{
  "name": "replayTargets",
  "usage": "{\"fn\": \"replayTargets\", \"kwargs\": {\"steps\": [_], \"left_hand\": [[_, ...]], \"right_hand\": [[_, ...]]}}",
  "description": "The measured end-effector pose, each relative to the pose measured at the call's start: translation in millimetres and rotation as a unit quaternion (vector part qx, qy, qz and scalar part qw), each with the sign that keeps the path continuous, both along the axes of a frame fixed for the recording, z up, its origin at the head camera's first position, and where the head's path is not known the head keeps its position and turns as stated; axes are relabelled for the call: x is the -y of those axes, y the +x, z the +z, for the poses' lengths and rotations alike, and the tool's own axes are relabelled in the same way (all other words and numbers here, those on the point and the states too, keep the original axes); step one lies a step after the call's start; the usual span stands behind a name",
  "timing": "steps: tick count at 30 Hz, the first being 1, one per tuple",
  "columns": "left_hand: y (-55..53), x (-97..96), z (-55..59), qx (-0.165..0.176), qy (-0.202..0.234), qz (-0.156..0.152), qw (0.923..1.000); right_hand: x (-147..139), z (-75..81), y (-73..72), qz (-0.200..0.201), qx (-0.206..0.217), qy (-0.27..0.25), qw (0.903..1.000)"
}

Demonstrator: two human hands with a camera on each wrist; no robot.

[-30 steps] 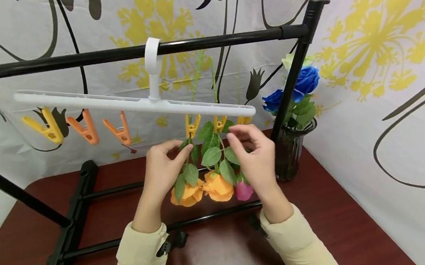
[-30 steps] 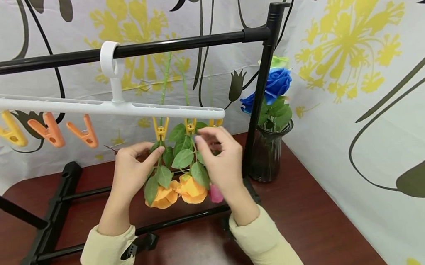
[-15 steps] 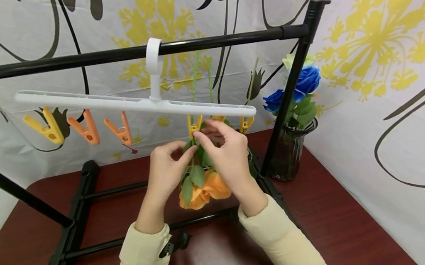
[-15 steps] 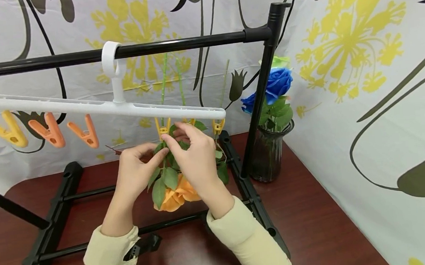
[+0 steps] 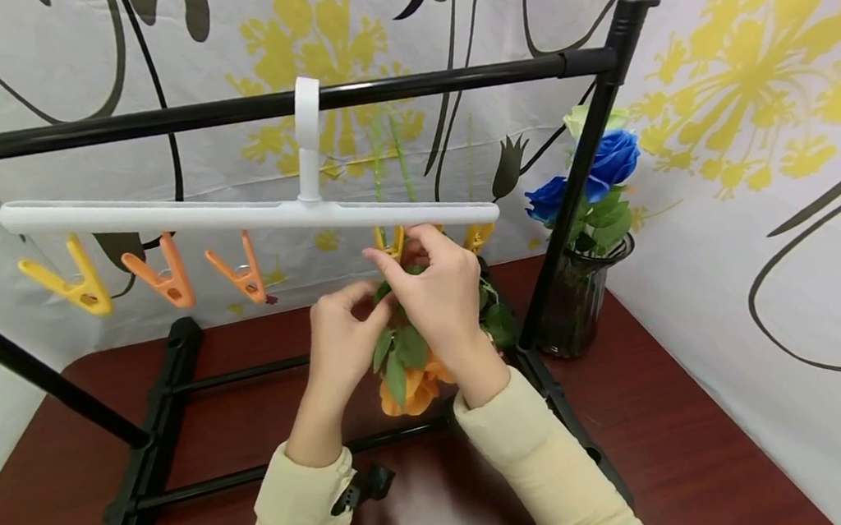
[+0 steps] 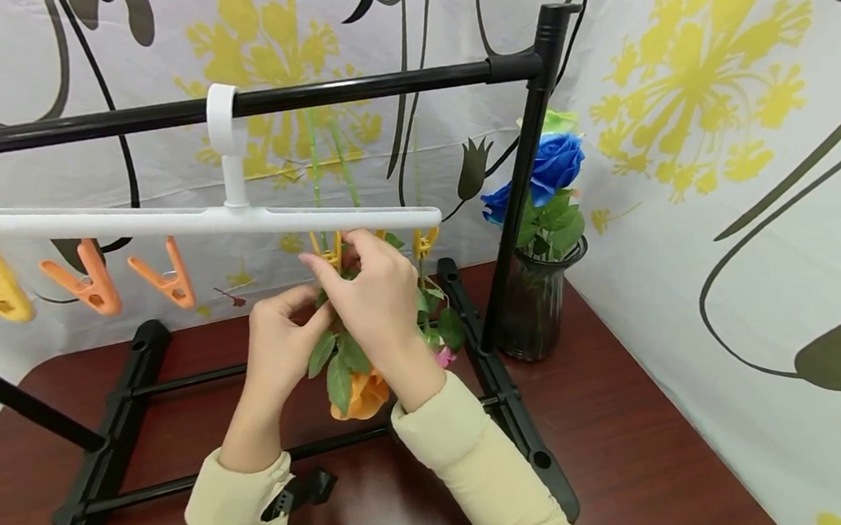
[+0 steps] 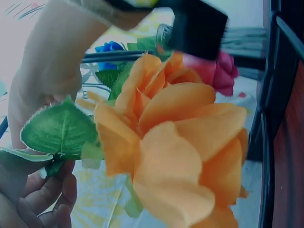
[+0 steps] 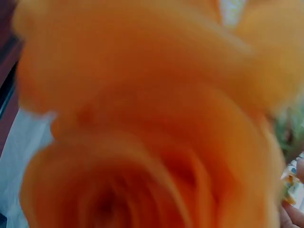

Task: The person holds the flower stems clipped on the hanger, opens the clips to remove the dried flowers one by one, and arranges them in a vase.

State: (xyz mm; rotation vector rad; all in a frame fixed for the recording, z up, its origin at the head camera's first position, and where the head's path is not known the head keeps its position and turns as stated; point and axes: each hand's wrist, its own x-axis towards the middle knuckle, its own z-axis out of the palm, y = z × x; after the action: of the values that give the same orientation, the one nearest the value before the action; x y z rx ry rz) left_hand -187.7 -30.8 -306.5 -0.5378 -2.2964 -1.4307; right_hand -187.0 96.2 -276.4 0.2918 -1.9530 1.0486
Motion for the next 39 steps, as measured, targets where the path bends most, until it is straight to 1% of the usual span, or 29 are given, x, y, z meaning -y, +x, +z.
{"fn": "replayTargets", "kwargs": {"steps": [3, 7, 14, 17, 19, 21, 24, 27, 29, 33, 35, 37, 39], "left_hand": [[1.7, -2.7, -1.5, 0.008, 0.013, 0.001, 0.9999], [3.4, -3.4, -0.9, 0.004, 0.018, 0.005, 0.9998], [4.3, -1.6, -2.0, 0.0, 0.013, 0.011, 0.9999], [4.6, 0.6, -3.3, -0.003, 0.011, 0.01, 0.9999], [4.5, 3.3, -5.2, 0.004, 0.007, 0.006, 0.9999], [4.5, 7.3, -7.6, 0.016, 0.001, 0.002, 0.9999], [5.3, 15.6, -12.0, 0.043, -0.015, -0.001, 0.999], [7.3, 26.4, -16.3, 0.051, -0.04, -0.002, 0.9979], [10.2, 36.3, -21.0, 0.056, -0.055, -0.003, 0.9969], [20.4, 58.9, -32.3, 0.069, -0.098, -0.008, 0.9928], [26.7, 69.4, -36.0, 0.075, -0.121, -0.011, 0.9898], [33.0, 78.2, -36.7, 0.079, -0.139, -0.009, 0.9871], [39.5, 85.4, -35.1, 0.086, -0.151, -0.008, 0.9848]], "right_hand": [[1.3, -2.3, -3.3, -0.001, -0.027, -0.002, 0.9996], [2.0, -4.4, -6.7, 0.022, -0.048, -0.014, 0.9985], [2.9, -6.3, -11.0, 0.065, -0.055, -0.015, 0.9963], [2.8, -4.8, -11.6, 0.076, -0.057, -0.012, 0.9954], [2.6, -3.6, -11.9, 0.08, -0.056, -0.012, 0.9951], [1.9, -2.3, -12.2, 0.084, -0.047, -0.014, 0.9953], [0.4, -1.9, -13.8, 0.085, -0.022, -0.026, 0.9958], [-4.0, -4.2, -16.1, 0.083, 0.007, -0.037, 0.9959], [-8.0, -6.5, -17.7, 0.088, 0.024, -0.041, 0.995], [-18.8, -11.5, -21.3, 0.111, 0.064, -0.045, 0.9908], [-24.7, -13.4, -23.1, 0.122, 0.079, -0.046, 0.9883], [-30.2, -15.1, -24.7, 0.131, 0.086, -0.046, 0.9866], [-34.7, -16.6, -25.4, 0.138, 0.091, -0.045, 0.9852]]}}
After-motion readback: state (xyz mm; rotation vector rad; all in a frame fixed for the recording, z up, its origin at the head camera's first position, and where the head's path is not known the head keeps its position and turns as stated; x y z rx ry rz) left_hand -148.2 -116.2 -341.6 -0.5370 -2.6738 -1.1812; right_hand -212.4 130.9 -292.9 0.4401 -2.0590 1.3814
